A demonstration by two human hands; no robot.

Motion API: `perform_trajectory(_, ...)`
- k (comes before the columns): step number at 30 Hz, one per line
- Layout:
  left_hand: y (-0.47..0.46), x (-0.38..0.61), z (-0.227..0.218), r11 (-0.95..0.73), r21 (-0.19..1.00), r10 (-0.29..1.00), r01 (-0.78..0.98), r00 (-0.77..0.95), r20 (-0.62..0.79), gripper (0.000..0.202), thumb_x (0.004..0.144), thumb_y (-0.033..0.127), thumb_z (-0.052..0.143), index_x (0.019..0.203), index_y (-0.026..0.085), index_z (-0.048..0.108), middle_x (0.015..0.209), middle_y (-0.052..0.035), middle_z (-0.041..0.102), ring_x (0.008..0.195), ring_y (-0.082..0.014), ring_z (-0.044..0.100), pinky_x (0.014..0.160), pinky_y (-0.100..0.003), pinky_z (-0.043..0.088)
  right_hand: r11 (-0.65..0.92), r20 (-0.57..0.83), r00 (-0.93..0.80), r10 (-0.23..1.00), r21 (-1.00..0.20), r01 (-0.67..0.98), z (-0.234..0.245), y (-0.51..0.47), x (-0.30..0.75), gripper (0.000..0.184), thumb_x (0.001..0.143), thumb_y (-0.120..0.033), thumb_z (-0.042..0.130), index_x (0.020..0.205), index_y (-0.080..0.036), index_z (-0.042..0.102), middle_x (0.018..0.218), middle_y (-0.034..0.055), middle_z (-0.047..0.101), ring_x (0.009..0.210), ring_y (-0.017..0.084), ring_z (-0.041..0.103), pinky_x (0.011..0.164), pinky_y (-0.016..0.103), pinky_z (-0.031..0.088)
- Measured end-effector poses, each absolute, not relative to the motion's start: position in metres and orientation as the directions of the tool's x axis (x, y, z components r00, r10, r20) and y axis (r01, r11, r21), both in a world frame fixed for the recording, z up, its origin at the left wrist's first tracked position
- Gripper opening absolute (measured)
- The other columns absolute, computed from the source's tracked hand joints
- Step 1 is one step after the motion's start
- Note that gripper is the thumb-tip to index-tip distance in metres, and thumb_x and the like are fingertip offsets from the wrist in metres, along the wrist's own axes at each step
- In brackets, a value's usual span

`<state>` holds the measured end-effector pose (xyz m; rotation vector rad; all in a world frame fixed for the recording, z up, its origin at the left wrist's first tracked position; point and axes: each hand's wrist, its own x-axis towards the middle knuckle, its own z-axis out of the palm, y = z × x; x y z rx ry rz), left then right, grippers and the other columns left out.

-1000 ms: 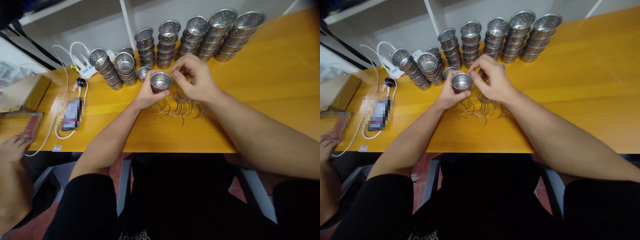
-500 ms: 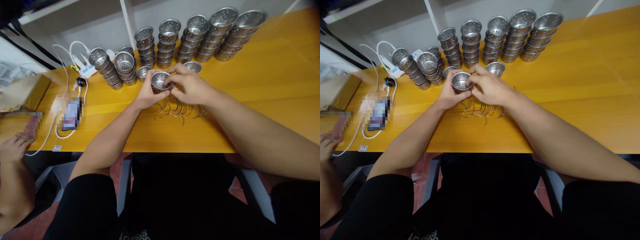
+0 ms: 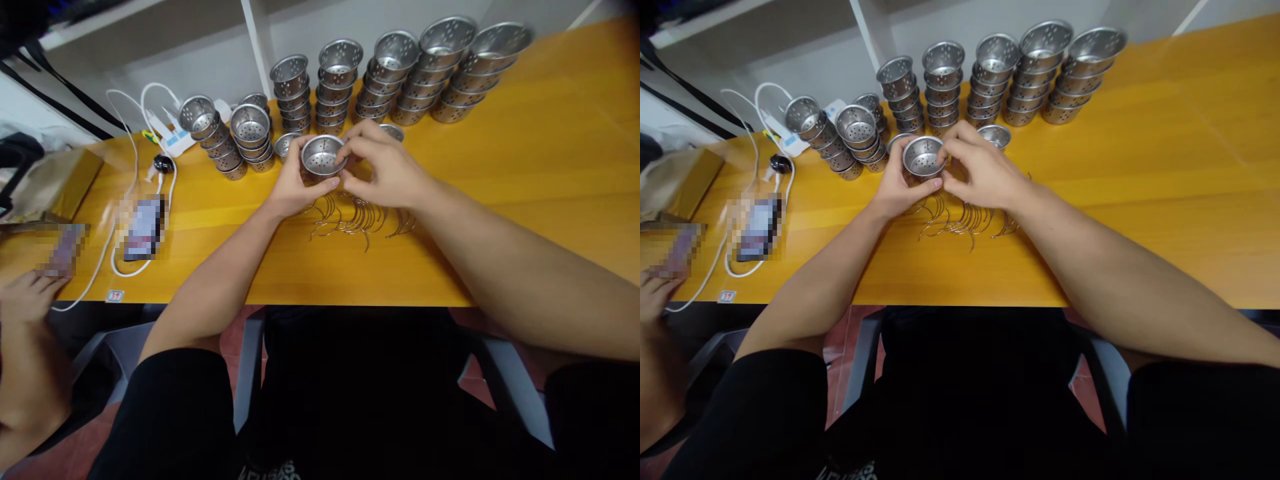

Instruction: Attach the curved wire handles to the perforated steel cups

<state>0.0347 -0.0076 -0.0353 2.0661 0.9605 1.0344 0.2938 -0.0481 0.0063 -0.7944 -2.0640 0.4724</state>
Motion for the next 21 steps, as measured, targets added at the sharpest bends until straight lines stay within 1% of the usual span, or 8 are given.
perform_trajectory(3,-0.005,0.026,-0.031,-0.503,0.764,0.855,0.404,0.361,0.372,0.111,0.101,0.065,0.108,0.187,0.033,0.045,0.186,-0.0198,0.055,0.16,-0.0401,0.072,0.135,-0.055,0.067,0.726,0.619,-0.379,0.687,-0.575,0.376,0.007,-0.045,0.298,0.027,0.101,-0.052,0.099,0.122,-0.04,0.085,0.149,0.0123,0.078,0.142,0.05,0.071,0.128,0.079,0.062)
perform_trajectory(6,-0.002,0.014,-0.029,-0.455,0.727,0.889,0.513,0.299,0.346,0.102,0.101,0.05,0.109,0.183,0.03,0.052,0.191,-0.0212,0.05,0.157,-0.0417,0.075,0.138,-0.058,0.064,0.759,0.686,-0.343,0.642,-0.504,0.413,0.007,-0.042,0.3,0.021,0.105,-0.05,0.095,0.119,-0.038,0.086,0.147,0.0166,0.076,0.142,0.05,0.071,0.126,0.078,0.063)
perform_trajectory(8,-0.002,0.009,-0.028,-0.42,0.696,0.907,0.582,0.282,0.312,0.093,0.101,0.037,0.105,0.179,0.025,0.056,0.189,-0.0235,0.054,0.163,-0.0439,0.072,0.145,-0.059,0.059,0.756,0.692,-0.332,0.641,-0.495,0.429,0.008,-0.042,0.302,0.018,0.11,-0.053,0.092,0.12,-0.04,0.086,0.149,0.0158,0.076,0.145,0.048,0.069,0.129,0.076,0.062)
perform_trajectory(11,-0.006,0.006,-0.024,-0.392,0.648,0.92,0.653,0.295,0.259,0.082,0.101,0.027,0.101,0.171,0.016,0.061,0.18,-0.0263,0.063,0.168,-0.0463,0.069,0.153,-0.062,0.051,0.706,0.627,-0.334,0.704,-0.563,0.43,0.012,-0.046,0.303,0.02,0.113,-0.063,0.09,0.123,-0.047,0.086,0.147,0.0113,0.079,0.155,0.048,0.063,0.137,0.074,0.058)
perform_trajectory(14,-0.007,0.009,-0.021,-0.403,0.626,0.915,0.668,0.315,0.253,0.07,0.1,0.021,0.098,0.163,0.016,0.067,0.172,-0.0239,0.069,0.163,-0.044,0.073,0.152,-0.061,0.051,0.68,0.596,-0.333,0.731,-0.591,0.434,0.012,-0.046,0.305,0.025,0.112,-0.07,0.09,0.129,-0.052,0.086,0.135,0.0107,0.083,0.161,0.05,0.059,0.137,0.074,0.058)
perform_trajectory(17,-0.006,0.011,-0.022,-0.454,0.621,0.89,0.639,0.355,0.286,0.059,0.102,0.017,0.095,0.156,0.017,0.071,0.162,-0.0209,0.075,0.152,-0.0402,0.078,0.141,-0.059,0.062,0.686,0.626,-0.299,0.72,-0.578,0.441,0.004,-0.04,0.308,0.033,0.11,-0.071,0.092,0.133,-0.05,0.084,0.133,0.0108,0.082,0.159,0.051,0.062,0.132,0.074,0.061)
perform_trajectory(19,-0.004,0.012,-0.024,-0.488,0.633,0.87,0.601,0.387,0.304,0.052,0.107,0.022,0.093,0.154,0.019,0.072,0.158,-0.0181,0.077,0.147,-0.0373,0.078,0.135,-0.057,0.066,0.694,0.651,-0.272,0.708,-0.571,0.439,-0.003,-0.034,0.31,0.037,0.109,-0.072,0.092,0.133,-0.046,0.083,0.136,0.0119,0.081,0.151,0.051,0.066,0.126,0.073,0.063)
perform_trajectory(21,-0.003,0.011,-0.026,-0.512,0.643,0.855,0.569,0.406,0.321,0.049,0.112,0.03,0.093,0.155,0.021,0.071,0.16,-0.0159,0.076,0.15,-0.0362,0.076,0.137,-0.057,0.064,0.688,0.662,-0.243,0.709,-0.572,0.446,-0.009,-0.029,0.311,0.037,0.111,-0.074,0.088,0.132,-0.044,0.083,0.137,0.0125,0.081,0.143,0.049,0.068,0.122,0.07,0.064)
